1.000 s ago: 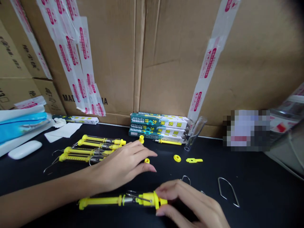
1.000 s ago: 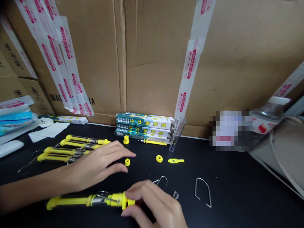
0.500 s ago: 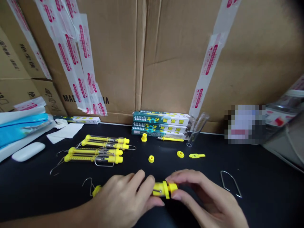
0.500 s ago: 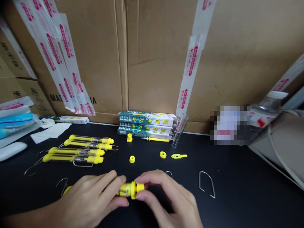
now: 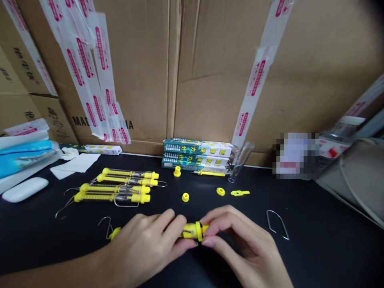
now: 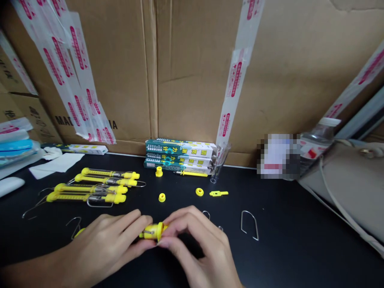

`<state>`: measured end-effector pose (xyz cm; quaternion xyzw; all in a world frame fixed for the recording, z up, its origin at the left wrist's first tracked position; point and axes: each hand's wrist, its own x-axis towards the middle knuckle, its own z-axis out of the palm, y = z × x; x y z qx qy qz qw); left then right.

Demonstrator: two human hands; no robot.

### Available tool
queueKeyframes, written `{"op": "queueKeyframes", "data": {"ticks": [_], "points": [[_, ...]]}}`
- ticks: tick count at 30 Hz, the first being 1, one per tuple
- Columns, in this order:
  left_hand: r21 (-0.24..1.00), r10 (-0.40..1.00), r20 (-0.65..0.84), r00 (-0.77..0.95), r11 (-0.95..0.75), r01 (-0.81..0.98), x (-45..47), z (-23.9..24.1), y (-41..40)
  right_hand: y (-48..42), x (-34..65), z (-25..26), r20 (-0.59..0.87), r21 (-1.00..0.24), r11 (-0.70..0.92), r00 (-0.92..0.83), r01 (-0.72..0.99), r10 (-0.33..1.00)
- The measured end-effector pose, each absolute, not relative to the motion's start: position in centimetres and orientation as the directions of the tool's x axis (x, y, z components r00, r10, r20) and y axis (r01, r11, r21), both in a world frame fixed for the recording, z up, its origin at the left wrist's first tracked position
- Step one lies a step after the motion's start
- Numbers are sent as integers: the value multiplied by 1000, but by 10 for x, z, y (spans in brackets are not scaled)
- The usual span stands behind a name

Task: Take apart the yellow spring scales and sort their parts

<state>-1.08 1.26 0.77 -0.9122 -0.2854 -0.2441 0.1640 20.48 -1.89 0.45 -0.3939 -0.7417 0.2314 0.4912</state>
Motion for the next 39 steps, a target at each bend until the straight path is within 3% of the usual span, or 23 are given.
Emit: {"op": "queueKeyframes", "data": {"ticks": [3,6,12,18,23,28,35,39], "points": [[-145,444,551,707,-783,604,-10,9,12,-19,205,-1,596,-717,613,-165,332,786],[-122,479,543,690,-768,629,-11,9,11,-19,208,-5,664,-624,697,-231,353,711],[-100,564,456,689,-736,669,-13,8,8,-11,215,-1,732,-437,721,-252,538,632],[-119,616,427,662,-688,716,-11,5,10,5,213,-11,615,-381,622,-315,684,723],[-83,613,413,673,-711,699,-9,7,11,7,207,-17,482,-413,528,-314,742,818],[-57,608,418,675,-724,687,-8,8,12,1,208,-16,509,-336,571,-366,749,779],[-75,596,449,666,-718,692,-8,5,10,8,210,-18,594,-87,569,-416,818,689],[-82,582,472,662,-719,690,-7,6,10,8,207,-16,544,-89,606,-471,790,695]]}}
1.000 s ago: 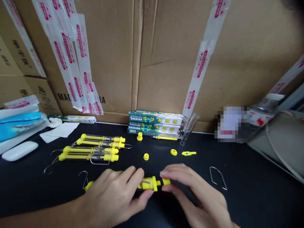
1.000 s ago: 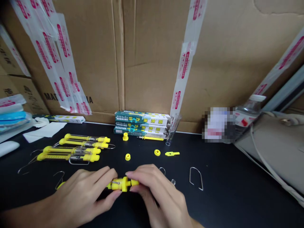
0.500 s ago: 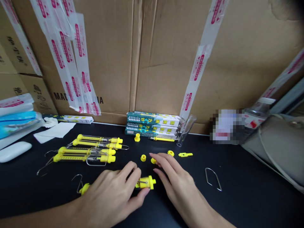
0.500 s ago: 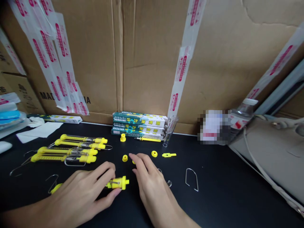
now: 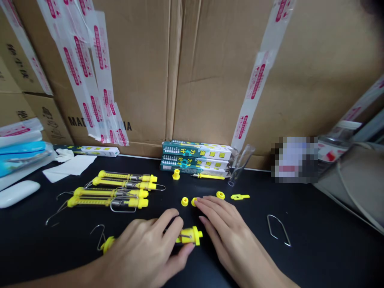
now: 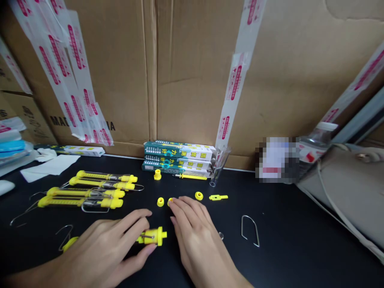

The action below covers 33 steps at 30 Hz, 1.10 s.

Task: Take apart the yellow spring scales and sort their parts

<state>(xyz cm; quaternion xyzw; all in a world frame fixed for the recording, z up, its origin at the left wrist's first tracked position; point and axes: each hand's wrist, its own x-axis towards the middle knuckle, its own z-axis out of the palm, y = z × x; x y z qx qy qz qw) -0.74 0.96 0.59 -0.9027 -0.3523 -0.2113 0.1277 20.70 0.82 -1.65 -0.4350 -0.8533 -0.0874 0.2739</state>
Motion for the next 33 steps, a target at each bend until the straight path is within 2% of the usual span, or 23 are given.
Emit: {"op": "queueKeyframes", "data": {"ticks": [4,9,13,17,20,25,29,33], "points": [[-49,586,468,662,-730,681,-7,7,12,5,210,-12,549,-112,618,-470,778,691],[-26,592,463,660,-735,677,-8,6,14,13,238,-8,657,-119,439,-261,890,707],[-19,595,460,659,-735,678,-9,5,14,24,258,-13,616,-124,369,-220,921,757],[-22,600,448,663,-734,679,-9,5,14,25,256,-21,533,-152,409,-274,900,801],[-43,577,488,655,-733,679,-9,5,15,20,249,-23,530,-200,431,-273,880,803],[-84,525,532,664,-747,659,-8,8,16,6,235,-9,588,-375,522,-239,766,773],[-79,509,508,695,-776,626,-8,10,16,-6,217,3,458,-612,549,-310,570,833],[-49,511,448,734,-805,591,-11,8,17,-9,206,3,313,-786,434,-320,442,894]]}}
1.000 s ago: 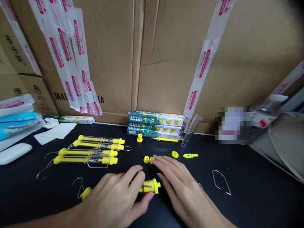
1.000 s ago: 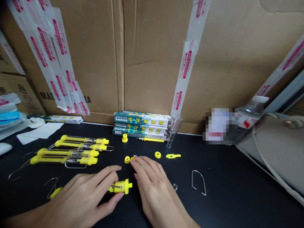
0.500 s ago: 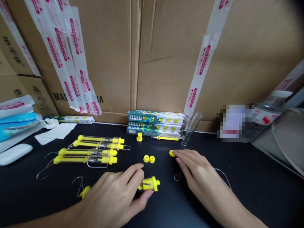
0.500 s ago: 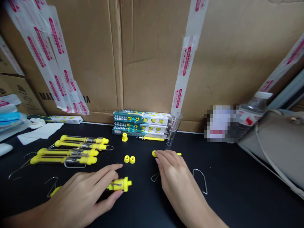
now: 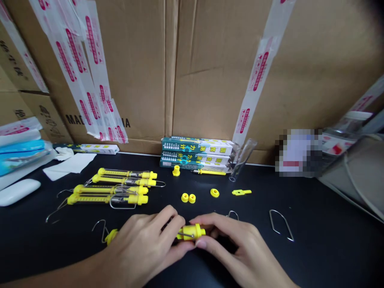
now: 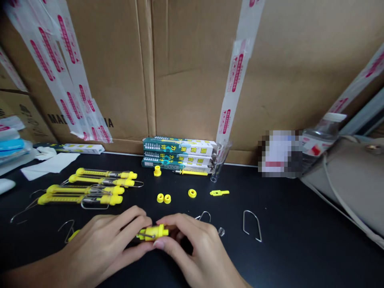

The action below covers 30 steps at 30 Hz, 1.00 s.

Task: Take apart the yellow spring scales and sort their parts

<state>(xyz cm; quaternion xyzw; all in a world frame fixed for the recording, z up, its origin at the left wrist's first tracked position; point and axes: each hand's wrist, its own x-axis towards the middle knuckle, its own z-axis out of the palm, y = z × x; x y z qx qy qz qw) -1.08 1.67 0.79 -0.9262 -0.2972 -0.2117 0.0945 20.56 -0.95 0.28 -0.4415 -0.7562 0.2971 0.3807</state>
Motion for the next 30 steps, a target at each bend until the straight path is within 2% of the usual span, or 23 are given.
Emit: {"op": "queueKeyframes", "data": {"ticks": [4,8,14,19,22,26,30], "points": [[-36,569,382,728,-778,627,-11,5,17,-7,205,-1,166,-893,271,-296,359,941],[10,641,409,649,-714,700,-10,4,16,-7,206,-3,128,-943,204,-280,261,951],[36,627,473,619,-716,697,-10,4,18,-5,206,-8,152,-967,191,-217,167,964],[68,577,542,611,-755,652,-7,5,21,0,207,-13,142,-989,147,-179,16,974],[92,581,544,606,-759,645,-6,5,20,1,206,-10,92,-995,81,-221,-57,971],[132,583,514,630,-779,613,-8,4,18,-1,203,-5,16,-999,-2,-331,-51,944],[164,581,490,650,-793,587,-10,6,18,-1,202,-5,5,-997,-20,-316,-76,949]]}}
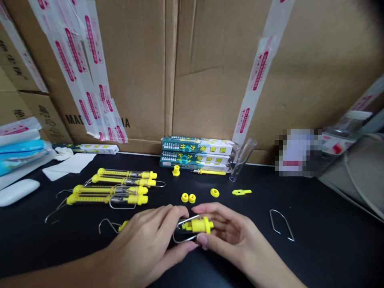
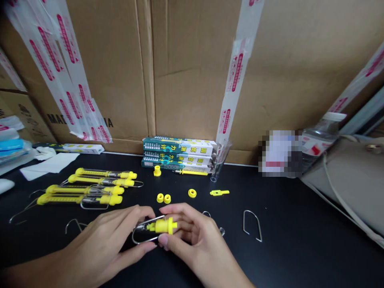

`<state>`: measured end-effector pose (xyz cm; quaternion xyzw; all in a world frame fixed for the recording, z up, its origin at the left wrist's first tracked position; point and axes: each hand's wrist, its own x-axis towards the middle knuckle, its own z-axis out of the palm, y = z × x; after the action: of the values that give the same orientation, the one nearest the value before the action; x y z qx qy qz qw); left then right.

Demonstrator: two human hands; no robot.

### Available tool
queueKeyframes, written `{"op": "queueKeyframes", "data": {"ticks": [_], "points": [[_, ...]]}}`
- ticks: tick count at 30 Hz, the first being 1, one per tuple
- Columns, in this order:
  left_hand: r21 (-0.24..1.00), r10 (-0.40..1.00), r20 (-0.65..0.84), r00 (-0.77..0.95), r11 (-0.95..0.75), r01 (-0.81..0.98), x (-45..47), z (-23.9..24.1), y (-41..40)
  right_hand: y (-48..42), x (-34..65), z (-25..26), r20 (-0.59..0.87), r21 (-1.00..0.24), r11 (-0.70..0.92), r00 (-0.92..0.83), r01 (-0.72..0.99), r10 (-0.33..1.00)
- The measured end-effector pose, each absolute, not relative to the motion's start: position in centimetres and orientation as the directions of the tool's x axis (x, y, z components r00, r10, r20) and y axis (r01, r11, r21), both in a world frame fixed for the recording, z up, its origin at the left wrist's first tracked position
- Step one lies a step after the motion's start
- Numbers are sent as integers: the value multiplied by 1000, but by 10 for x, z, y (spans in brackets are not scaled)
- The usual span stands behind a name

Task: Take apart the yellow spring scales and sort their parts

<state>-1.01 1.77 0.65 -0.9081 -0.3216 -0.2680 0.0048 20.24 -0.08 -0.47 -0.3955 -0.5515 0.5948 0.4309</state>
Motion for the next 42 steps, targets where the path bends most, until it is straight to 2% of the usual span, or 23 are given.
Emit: {"op": "queueKeyframes", "data": {"ticks": [8,13,16,20,27,29,34,39,42], "points": [[196,513,432,742,-856,478,-17,17,14,-2,202,7,-45,-985,-107,-403,-133,914],[49,460,525,716,-857,514,-12,18,15,-2,203,8,-44,-981,-110,-369,-162,929],[1,445,512,735,-856,517,-10,17,16,-2,201,9,-29,-984,-93,-375,-154,927],[112,505,434,746,-852,512,-13,10,17,-1,201,10,-10,-986,-68,-359,-152,933],[214,515,395,761,-857,469,-15,13,17,-9,203,6,-51,-999,-41,-366,36,929],[177,510,407,758,-858,482,-13,16,17,-10,202,5,-42,-996,-10,-360,90,932],[-74,393,562,727,-852,518,-6,12,16,-9,201,3,61,-965,146,-358,217,932],[-57,448,580,680,-811,583,-6,4,17,-9,202,0,131,-954,214,-355,208,926],[-46,470,567,677,-802,595,-7,3,18,-9,205,-2,183,-916,278,-316,290,931]]}}
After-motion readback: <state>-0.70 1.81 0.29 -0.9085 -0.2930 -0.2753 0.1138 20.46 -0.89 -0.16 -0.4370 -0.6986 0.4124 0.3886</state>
